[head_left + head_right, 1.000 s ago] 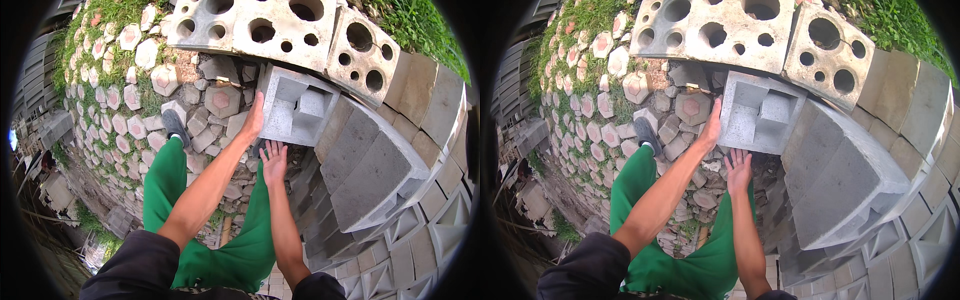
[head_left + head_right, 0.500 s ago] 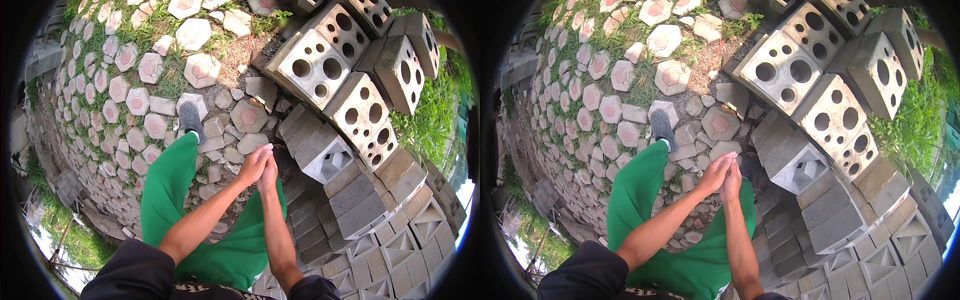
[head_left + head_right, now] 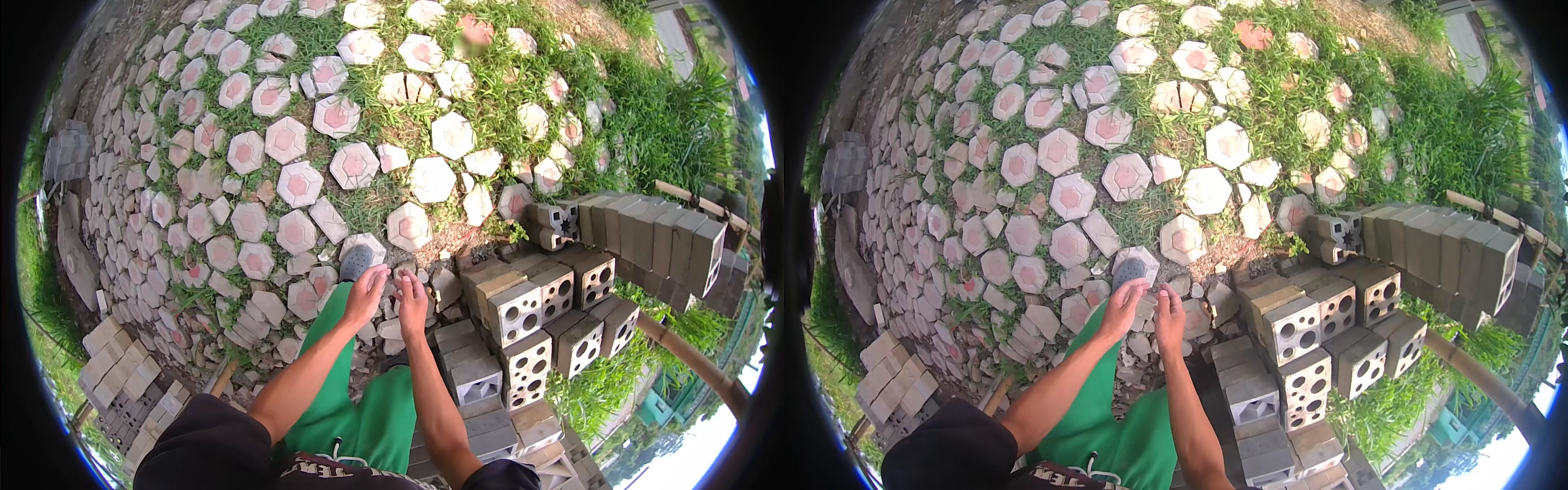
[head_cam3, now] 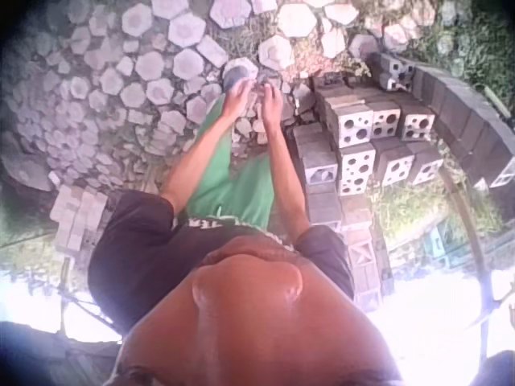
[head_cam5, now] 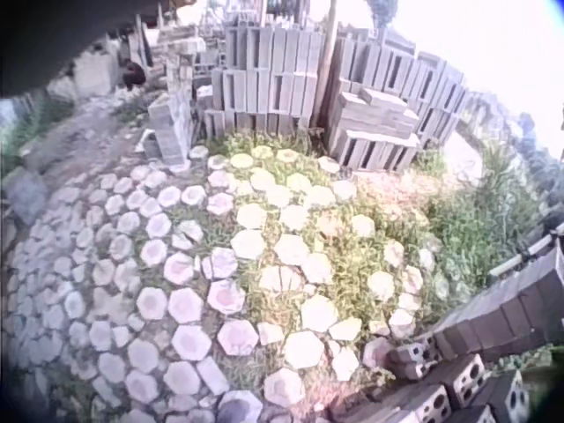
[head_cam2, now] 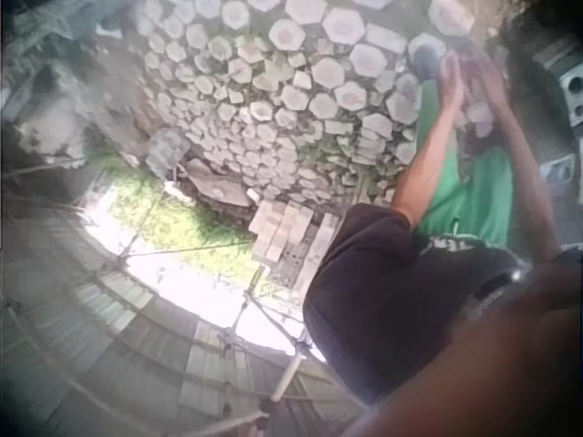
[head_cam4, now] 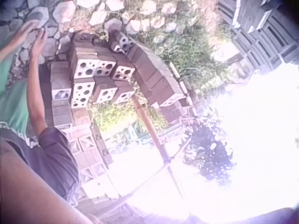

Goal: The person repeatedly picks up hollow concrete blocks from a pile and stacks them onto a growing pile. The task involves walking to the pile, lifting a block, and placing it on top of others.

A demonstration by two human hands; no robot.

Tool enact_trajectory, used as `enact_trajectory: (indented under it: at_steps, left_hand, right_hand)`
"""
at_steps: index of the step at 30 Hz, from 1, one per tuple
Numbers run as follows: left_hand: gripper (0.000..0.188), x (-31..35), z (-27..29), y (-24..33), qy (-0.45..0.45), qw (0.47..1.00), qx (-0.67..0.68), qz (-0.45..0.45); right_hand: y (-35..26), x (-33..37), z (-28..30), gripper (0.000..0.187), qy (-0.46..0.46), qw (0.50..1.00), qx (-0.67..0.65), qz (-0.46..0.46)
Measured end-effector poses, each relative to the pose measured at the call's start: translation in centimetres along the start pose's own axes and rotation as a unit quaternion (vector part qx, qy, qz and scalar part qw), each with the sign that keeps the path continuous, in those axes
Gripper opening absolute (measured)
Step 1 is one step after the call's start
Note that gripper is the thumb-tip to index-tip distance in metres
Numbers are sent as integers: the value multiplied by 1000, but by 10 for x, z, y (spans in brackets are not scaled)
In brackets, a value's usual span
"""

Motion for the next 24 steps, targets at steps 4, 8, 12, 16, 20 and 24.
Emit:
enact_trajectory:
  at_steps: [4, 8, 12, 16, 20, 24]
  left_hand:
    - [34, 19, 40, 60, 41, 998, 48, -20]
    - [29, 42, 62, 91, 84, 991, 87, -55]
    - [22, 69, 61, 108, 116, 990, 67, -52]
    - [21, 84, 53, 113, 111, 991, 37, -57]
    - [18, 90, 49, 135, 118, 988, 11, -98]
    - [14, 93, 27, 207, 143, 977, -40, -152]
  right_hand:
    - [-68, 12, -58, 39, -74, 992, 73, 72]
    - [-116, 38, -94, 36, -128, 982, 114, 76]
    - [-131, 57, -96, 35, -157, 977, 127, 67]
    - [-169, 68, -82, 37, -173, 971, 151, 70]
    - [-206, 64, -54, 38, -185, 970, 137, 81]
    - [-262, 50, -18, 40, -187, 969, 139, 82]
Point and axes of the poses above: each hand's wrist, its own x-axis away from the middle knuckle, its own z-axis out of the back of the hand, y = z × x, the point moved 3 cm from there along -x, towards the middle knuckle, and after that the axes turned 3 degrees about z, right-handed, at the moved point
